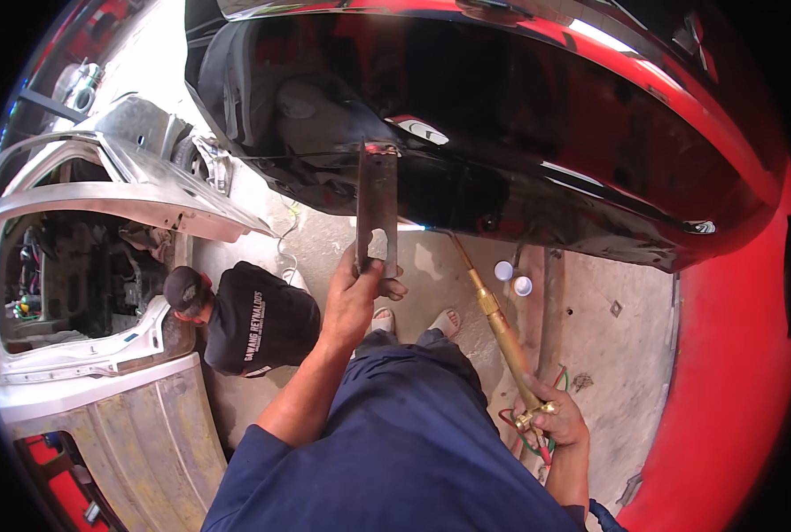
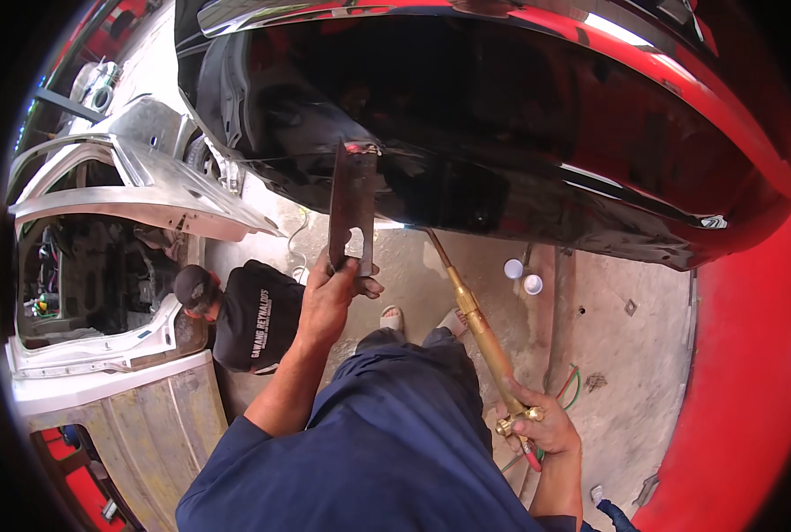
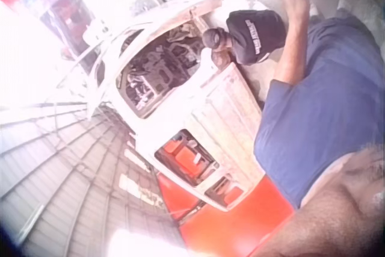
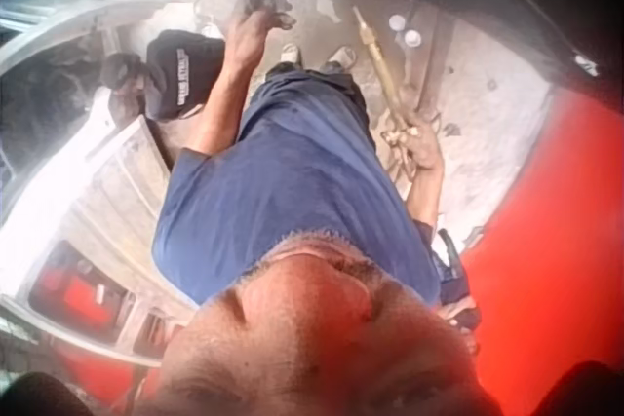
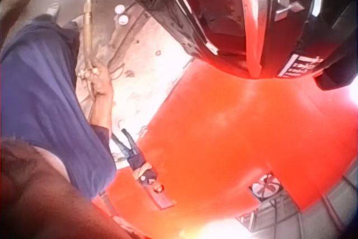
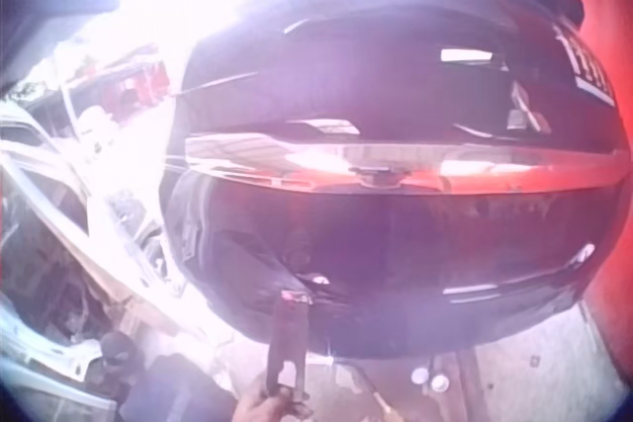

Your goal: The person brazes a metal bracket using a filler rod and a gas torch, then attaches the bracket onto the rear panel of a vehicle using the torch.

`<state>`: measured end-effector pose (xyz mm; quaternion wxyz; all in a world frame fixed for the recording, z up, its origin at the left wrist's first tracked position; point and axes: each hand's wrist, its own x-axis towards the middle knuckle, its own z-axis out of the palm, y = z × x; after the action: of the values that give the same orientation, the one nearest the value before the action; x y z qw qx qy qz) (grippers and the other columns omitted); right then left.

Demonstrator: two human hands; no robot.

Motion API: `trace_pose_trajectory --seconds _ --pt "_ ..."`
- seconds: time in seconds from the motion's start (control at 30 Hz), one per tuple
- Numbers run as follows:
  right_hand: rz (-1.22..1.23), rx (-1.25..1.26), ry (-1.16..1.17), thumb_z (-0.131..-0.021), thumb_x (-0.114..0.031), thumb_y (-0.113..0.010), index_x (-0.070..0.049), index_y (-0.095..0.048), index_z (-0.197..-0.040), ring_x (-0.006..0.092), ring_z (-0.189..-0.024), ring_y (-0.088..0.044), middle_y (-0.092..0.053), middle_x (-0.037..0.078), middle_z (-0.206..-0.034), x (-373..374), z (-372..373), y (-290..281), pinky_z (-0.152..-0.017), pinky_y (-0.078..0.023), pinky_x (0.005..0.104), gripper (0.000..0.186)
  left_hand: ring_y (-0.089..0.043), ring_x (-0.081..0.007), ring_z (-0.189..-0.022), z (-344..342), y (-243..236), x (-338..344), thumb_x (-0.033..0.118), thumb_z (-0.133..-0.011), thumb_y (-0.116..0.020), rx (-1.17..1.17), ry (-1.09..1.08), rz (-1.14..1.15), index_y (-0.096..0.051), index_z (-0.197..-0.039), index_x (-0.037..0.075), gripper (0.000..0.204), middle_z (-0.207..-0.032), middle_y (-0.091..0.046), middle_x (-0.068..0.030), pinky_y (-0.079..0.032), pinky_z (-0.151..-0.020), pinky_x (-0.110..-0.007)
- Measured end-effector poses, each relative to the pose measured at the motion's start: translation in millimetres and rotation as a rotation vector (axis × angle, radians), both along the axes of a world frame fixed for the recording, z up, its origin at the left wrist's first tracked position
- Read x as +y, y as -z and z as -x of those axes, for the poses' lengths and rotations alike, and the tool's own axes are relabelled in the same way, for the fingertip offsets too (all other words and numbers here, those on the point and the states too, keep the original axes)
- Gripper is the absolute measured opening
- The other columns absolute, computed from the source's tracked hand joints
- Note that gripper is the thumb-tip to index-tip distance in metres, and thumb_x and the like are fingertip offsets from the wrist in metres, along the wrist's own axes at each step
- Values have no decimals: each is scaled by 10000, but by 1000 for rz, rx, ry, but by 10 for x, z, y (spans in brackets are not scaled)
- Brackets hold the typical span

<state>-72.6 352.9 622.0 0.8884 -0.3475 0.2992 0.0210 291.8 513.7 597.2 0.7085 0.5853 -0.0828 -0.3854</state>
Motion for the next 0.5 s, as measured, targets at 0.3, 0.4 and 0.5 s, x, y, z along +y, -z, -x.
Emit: trace_pose_trajectory --seconds 0.3,0.4,0.5 --pt "-4 183 13 -737 -275 -902 13 -383 -1515 212 -595 -648 -659 194 -982 370 -39 -103 -448 -502 290 979 -711 -235 -834 5 93 26 127 -1062 -463 -6 37 76 -314 -1487 -14 472 -1065 -653 -185 -572 -752 -358" --pt "10 175 46 -729 -294 -906 8 -395 -1511 210 -602 -652 -661 184 -984 557 -63 -102 -452 -505 290 982 -713 -233 -859 -19 118 52 117 -1057 -473 -16 73 96 -319 -1484 -14 472 -1087 -651 -180 -579 -790 -372" --pt "38 188 43 -729 -310 -904 1 -403 -1509 204 -598 -643 -657 176 -982 745 -91 -127 -458 -510 290 978 -717 -236 -883 -22 130 80 103 -1051 -476 -16 84 105 -325 -1474 -25 467 -1104 -648 -179 -579 -836 -385"
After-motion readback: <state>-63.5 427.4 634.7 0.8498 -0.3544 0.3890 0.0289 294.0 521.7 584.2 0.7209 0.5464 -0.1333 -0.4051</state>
